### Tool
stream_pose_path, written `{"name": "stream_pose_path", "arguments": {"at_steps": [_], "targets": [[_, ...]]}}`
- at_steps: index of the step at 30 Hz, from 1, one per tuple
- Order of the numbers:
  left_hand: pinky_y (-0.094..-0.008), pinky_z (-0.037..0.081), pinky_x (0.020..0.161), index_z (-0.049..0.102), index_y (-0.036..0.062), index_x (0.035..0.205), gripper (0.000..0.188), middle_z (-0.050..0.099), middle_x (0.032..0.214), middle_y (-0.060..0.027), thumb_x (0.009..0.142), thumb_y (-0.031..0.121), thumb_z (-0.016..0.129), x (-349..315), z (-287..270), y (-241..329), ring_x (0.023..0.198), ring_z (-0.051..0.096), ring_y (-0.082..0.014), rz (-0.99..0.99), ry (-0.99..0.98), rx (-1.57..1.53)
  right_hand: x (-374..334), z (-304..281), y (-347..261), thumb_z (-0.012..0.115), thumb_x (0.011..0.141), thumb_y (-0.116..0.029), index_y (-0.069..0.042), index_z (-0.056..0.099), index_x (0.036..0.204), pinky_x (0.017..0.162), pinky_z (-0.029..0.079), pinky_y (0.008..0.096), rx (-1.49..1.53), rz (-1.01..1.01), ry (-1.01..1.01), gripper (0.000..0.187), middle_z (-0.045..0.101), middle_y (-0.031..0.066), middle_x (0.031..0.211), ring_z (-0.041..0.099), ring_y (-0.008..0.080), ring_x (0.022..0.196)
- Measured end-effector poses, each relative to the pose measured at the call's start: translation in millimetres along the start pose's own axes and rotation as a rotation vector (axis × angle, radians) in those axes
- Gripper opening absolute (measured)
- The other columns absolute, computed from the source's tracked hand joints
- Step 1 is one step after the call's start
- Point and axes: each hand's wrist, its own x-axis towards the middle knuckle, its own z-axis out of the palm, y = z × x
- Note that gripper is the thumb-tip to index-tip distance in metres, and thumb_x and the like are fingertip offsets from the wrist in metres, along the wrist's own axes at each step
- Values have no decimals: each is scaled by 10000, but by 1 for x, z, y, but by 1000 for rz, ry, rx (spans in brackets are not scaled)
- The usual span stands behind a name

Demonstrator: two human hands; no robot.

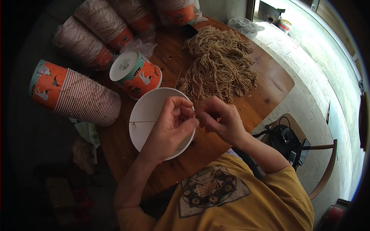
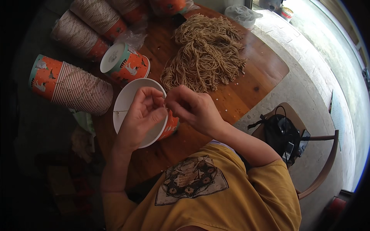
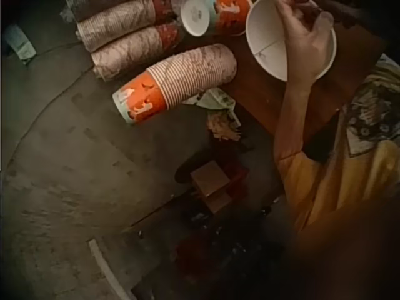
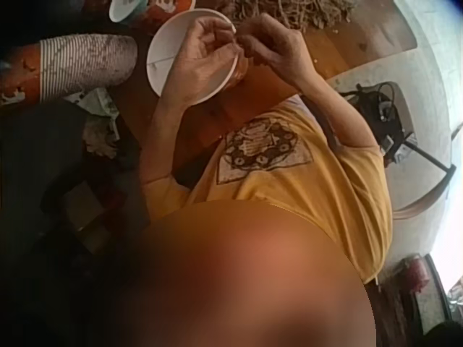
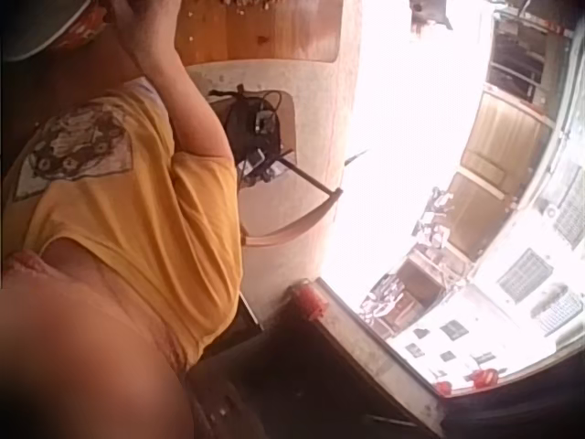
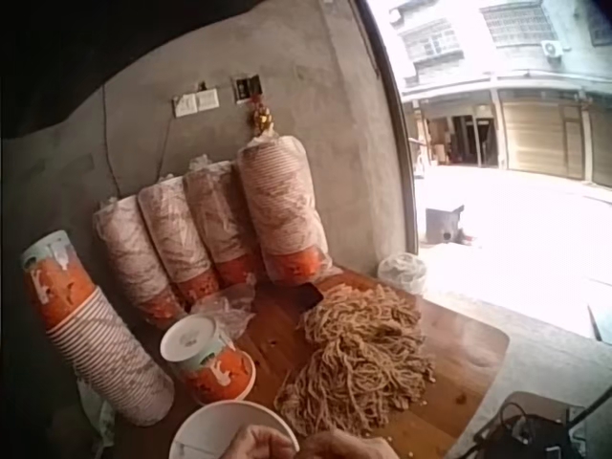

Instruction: The recorder is tying thin strings through holes in paper bowls, likely for handles or packaging purposes.

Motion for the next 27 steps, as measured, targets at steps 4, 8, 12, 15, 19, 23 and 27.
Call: {"name": "stream_pose_path", "arguments": {"at_steps": [4, 8, 12, 15, 19, 23, 27], "targets": [[-217, 438, 769, 427, 33, 1128, 266, 528, 918, -12, 901, 29, 567, -2, -3, -3, 838, 510, -64, -1, -38, 94, 1, -1, -7, 555, 936, -124, -57, 552, 953, 504, 426, 188, 298, 261, -11, 70, 582, -23, 701, 539, 32, 589], [-241, 457, 741, 468, 19, 1095, 224, 523, 917, -17, 894, 18, 566, -2, -5, -5, 835, 519, -71, 54, 20, 253, 1, -3, 1, 554, 941, -136, -61, 541, 957, 500, 403, 178, 420, 252, -8, 77, 575, -26, 719, 520, 31, 582], [-293, 484, 692, 532, 15, 998, 135, 537, 908, -55, 870, 1, 572, -1, -2, -1, 819, 565, -142, 155, 101, 595, 0, -4, 3, 561, 940, -142, -58, 543, 959, 508, 400, 178, 413, 259, -28, 87, 572, -25, 731, 516, 31, 588], [-332, 492, 668, 544, 16, 965, 124, 536, 911, -95, 848, -14, 571, -1, 0, -3, 810, 585, -219, 301, 160, 850, 0, -3, 3, 565, 938, -141, -59, 545, 962, 510, 400, 180, 414, 273, -55, 88, 576, -27, 734, 515, 30, 589], [-354, 489, 654, 545, 13, 950, 112, 529, 908, -115, 844, -14, 566, 2, -1, -8, 794, 587, -262, 399, 195, 939, 1, -5, 1, 570, 933, -138, -60, 546, 966, 515, 399, 180, 396, 299, -82, 88, 581, -30, 739, 515, 28, 600], [-323, 483, 661, 543, 10, 953, 92, 534, 907, -93, 861, 2, 554, 2, -1, -3, 768, 578, -213, 302, 182, 795, -1, -5, 3, 568, 935, -141, -58, 542, 966, 524, 407, 181, 400, 296, -86, 93, 579, -31, 735, 520, 27, 611], [-271, 472, 673, 537, 10, 949, 64, 540, 889, -43, 889, 32, 540, 3, -4, -8, 766, 544, -116, 133, 149, 488, -3, -4, 5, 557, 934, -132, -53, 534, 973, 545, 425, 183, 385, 265, -102, 91, 587, -27, 748, 535, 26, 637]]}}
